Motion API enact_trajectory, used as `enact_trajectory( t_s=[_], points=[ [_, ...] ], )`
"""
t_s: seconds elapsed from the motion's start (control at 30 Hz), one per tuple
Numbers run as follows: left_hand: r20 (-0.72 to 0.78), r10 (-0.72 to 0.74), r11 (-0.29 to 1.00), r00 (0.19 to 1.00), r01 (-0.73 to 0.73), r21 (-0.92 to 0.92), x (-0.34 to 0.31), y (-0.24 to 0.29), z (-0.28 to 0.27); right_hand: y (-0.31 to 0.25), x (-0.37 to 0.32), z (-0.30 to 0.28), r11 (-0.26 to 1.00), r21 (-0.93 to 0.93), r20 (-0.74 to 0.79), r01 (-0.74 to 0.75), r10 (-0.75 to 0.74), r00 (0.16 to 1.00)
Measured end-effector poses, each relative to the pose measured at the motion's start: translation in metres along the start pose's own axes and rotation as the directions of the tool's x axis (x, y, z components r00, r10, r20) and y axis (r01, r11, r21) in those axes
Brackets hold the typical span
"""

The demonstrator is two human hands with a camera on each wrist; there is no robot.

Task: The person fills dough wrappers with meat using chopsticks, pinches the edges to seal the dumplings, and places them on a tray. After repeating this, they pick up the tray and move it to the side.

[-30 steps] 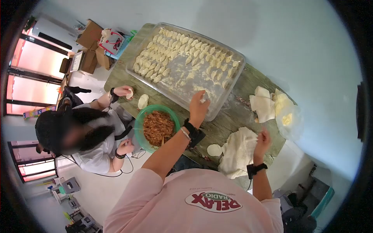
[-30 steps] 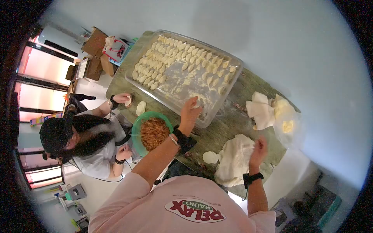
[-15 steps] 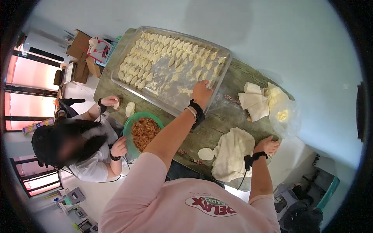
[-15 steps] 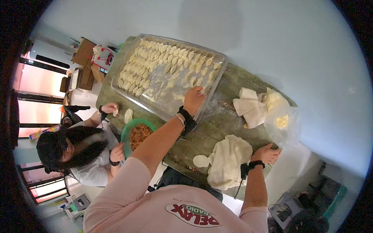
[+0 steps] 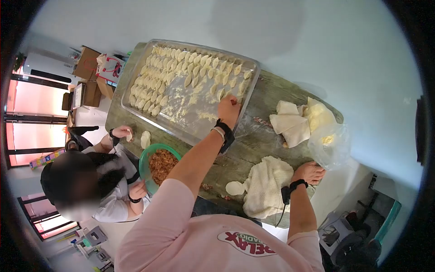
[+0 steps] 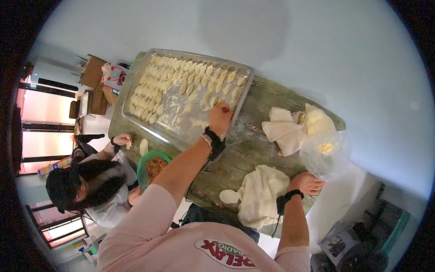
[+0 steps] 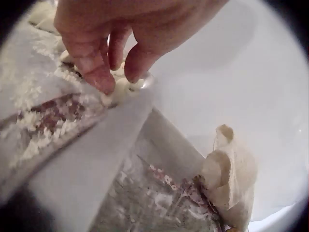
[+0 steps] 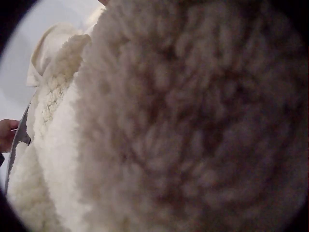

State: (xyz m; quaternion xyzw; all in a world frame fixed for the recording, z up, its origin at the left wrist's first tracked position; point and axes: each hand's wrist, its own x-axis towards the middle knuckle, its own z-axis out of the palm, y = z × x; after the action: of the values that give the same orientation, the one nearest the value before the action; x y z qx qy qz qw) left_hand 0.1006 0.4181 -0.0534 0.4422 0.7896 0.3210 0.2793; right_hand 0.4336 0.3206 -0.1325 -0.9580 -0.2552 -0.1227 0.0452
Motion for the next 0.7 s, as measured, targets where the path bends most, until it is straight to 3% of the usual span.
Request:
enact_trajectory(
  t_s=[0.03, 0.1, 0.23, 0.3, 0.33, 0.4, 0.43, 0.5, 0.63, 0.7],
  points=[
    [0.004, 0.003, 1.0, 1.0, -0.003, 0.0, -0.001, 0.005, -0.005, 0.001, -0.001, 0.001, 0.999, -0.041, 0.005, 0.009, -0.009, 1.0],
    [-0.144, 0.144, 0.987, 0.979, -0.132, 0.094, 0.0, 0.015, -0.013, -0.001, -0.001, 0.003, 0.997, -0.078, 0.011, 0.014, -0.013, 1.0],
    [-0.068, 0.212, 0.975, 0.975, -0.205, 0.091, 0.032, 0.029, -0.013, -0.003, -0.002, -0.005, 0.988, -0.154, 0.118, 0.013, 0.006, 0.993],
    [-0.069, 0.377, 0.922, 0.924, -0.367, 0.122, 0.05, 0.035, -0.006, -0.004, -0.004, -0.01, 0.989, -0.144, 0.128, 0.022, -0.003, 0.992],
    [-0.071, 0.382, 0.92, 0.921, -0.372, 0.12, 0.057, 0.038, -0.002, -0.004, -0.005, -0.011, 0.994, -0.105, 0.127, 0.019, -0.005, 0.992],
    [-0.022, 0.359, 0.893, 0.933, -0.337, 0.3, 0.067, 0.044, 0.003, -0.005, -0.004, -0.014, 0.994, -0.103, 0.145, 0.024, -0.008, 0.989],
    [-0.022, 0.361, 0.893, 0.932, -0.339, 0.297, 0.069, 0.049, 0.005, -0.007, -0.003, -0.018, 0.994, -0.103, 0.142, 0.021, -0.007, 0.99],
    [0.015, 0.198, 0.851, 0.98, -0.179, 0.493, 0.073, 0.056, 0.009, -0.011, -0.004, -0.028, 0.971, -0.231, 0.241, 0.063, -0.005, 0.97],
    [0.02, 0.179, 0.833, 0.984, -0.162, 0.528, 0.082, 0.051, 0.017, -0.009, -0.001, -0.026, 0.975, -0.215, 0.289, 0.059, 0.006, 0.957],
    [-0.06, 0.155, 0.852, 0.986, -0.102, 0.514, 0.082, 0.054, 0.019, -0.01, -0.001, -0.026, 0.973, -0.217, 0.309, 0.077, -0.006, 0.951]
  ],
)
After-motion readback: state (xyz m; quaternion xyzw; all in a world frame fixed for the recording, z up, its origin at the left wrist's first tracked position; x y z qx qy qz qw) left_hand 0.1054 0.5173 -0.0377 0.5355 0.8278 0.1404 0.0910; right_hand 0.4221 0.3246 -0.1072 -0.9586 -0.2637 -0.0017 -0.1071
